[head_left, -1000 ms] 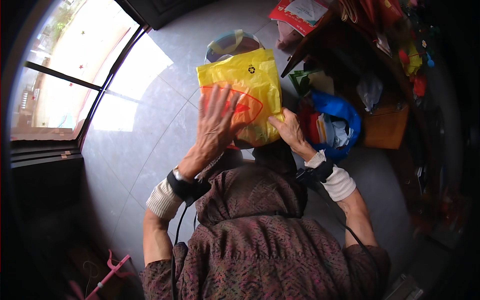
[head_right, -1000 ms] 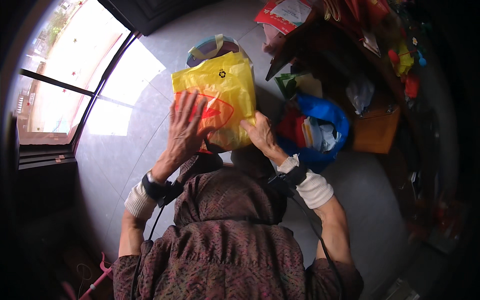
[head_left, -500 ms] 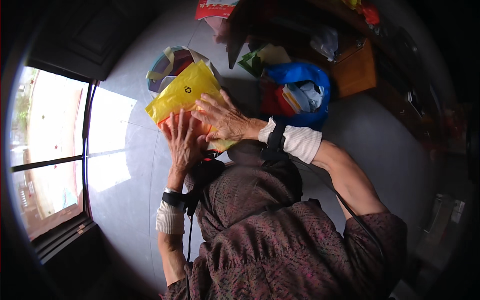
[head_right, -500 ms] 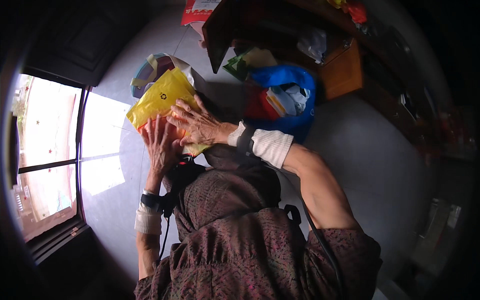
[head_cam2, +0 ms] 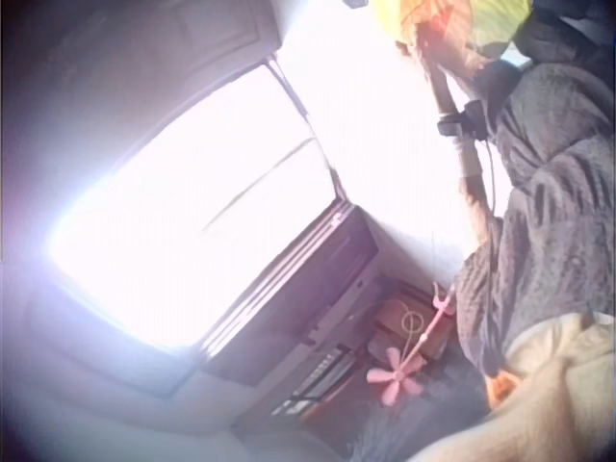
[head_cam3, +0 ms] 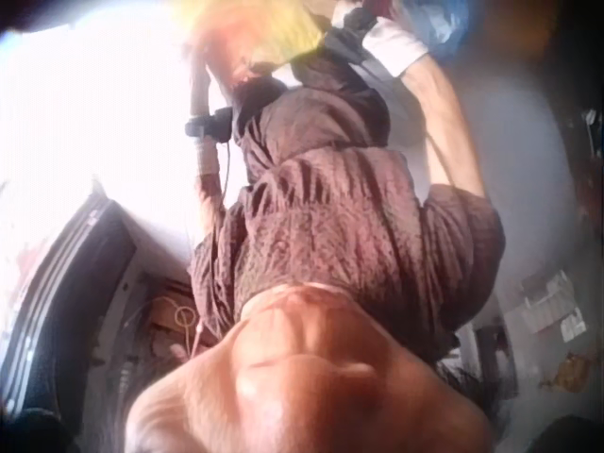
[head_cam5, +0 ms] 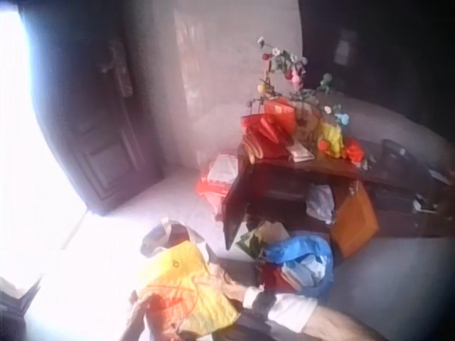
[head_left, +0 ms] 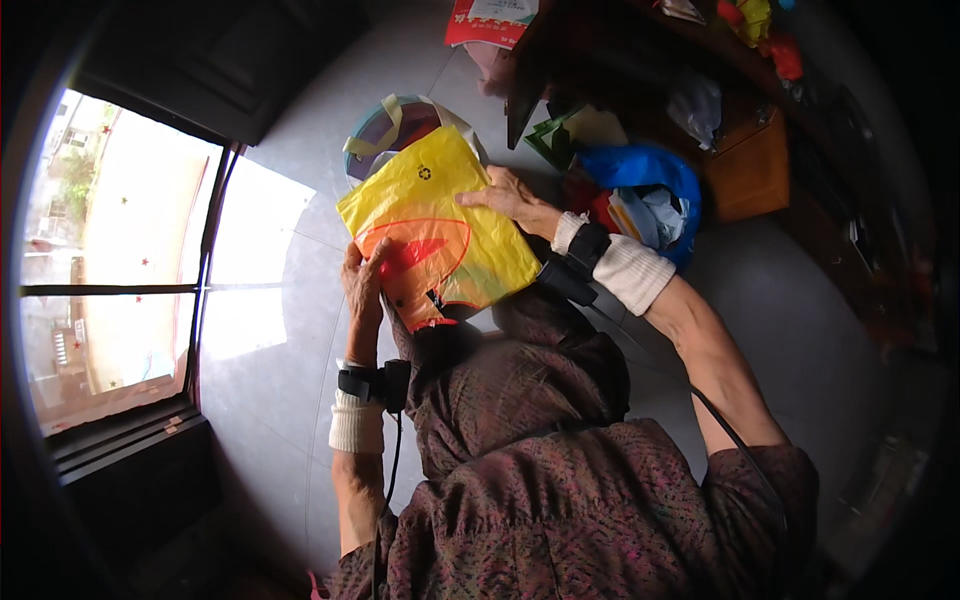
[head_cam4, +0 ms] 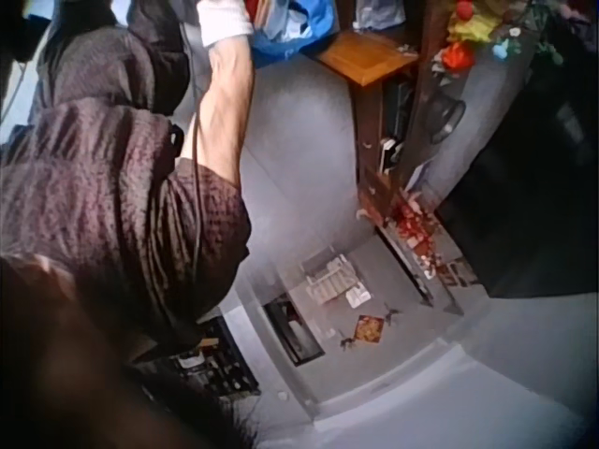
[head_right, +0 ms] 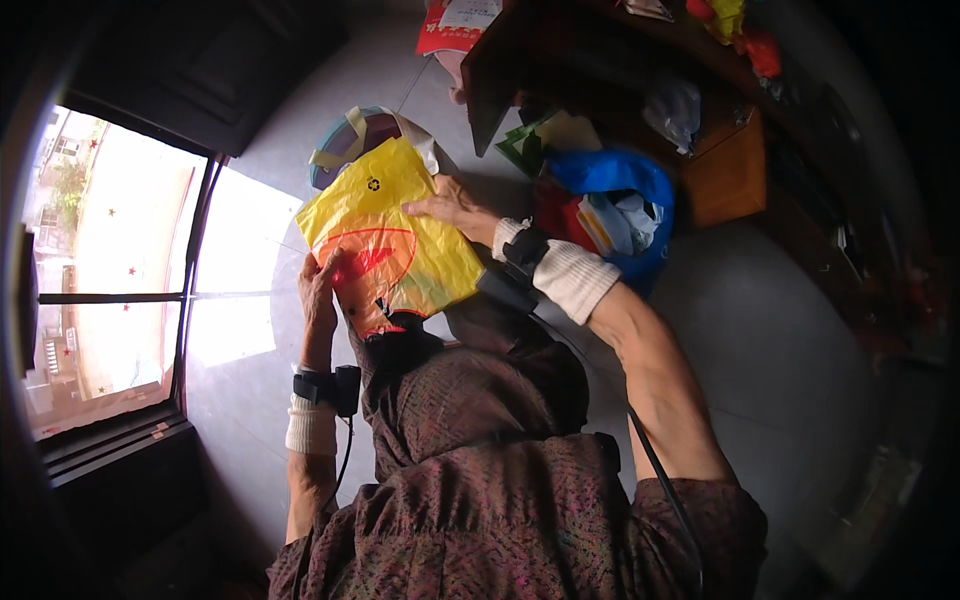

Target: The person is seen folding and organizing various plastic and reusable shopping bags.

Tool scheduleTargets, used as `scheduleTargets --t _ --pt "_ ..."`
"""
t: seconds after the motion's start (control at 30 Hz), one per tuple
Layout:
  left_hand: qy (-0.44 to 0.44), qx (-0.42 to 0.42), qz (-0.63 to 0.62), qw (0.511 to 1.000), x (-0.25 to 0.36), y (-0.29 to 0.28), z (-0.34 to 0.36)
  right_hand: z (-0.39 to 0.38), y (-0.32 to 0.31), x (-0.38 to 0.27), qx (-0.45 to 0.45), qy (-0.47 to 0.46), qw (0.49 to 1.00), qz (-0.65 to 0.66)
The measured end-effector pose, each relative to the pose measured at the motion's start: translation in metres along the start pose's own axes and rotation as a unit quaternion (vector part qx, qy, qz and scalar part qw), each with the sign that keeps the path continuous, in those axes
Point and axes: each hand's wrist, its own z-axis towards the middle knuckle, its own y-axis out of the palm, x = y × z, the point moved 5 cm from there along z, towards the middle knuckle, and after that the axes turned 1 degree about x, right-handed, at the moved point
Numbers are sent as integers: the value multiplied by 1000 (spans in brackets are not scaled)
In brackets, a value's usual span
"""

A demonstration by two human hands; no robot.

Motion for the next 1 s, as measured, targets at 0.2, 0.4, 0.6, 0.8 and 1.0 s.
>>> scheduleTargets --t 0.2,0.4,0.6,0.8,1.0 --pt "27 -30 -147 988 47 -31 13 -5 29 -82 29 -184 982 4" --pt "351 -106 8 930 157 -11 -35 -104 35 -172 21 -610 687 -393" --pt "298 -221 330 868 33 3 -103 -113 48 -11 -132 -500 670 -533" --pt "275 -328 225 875 3 -5 -98 -116 49 -1 -157 -436 765 -447" --pt "12 -101 120 988 -24 -23 -67 -78 44 -17 -26 -254 884 -392"
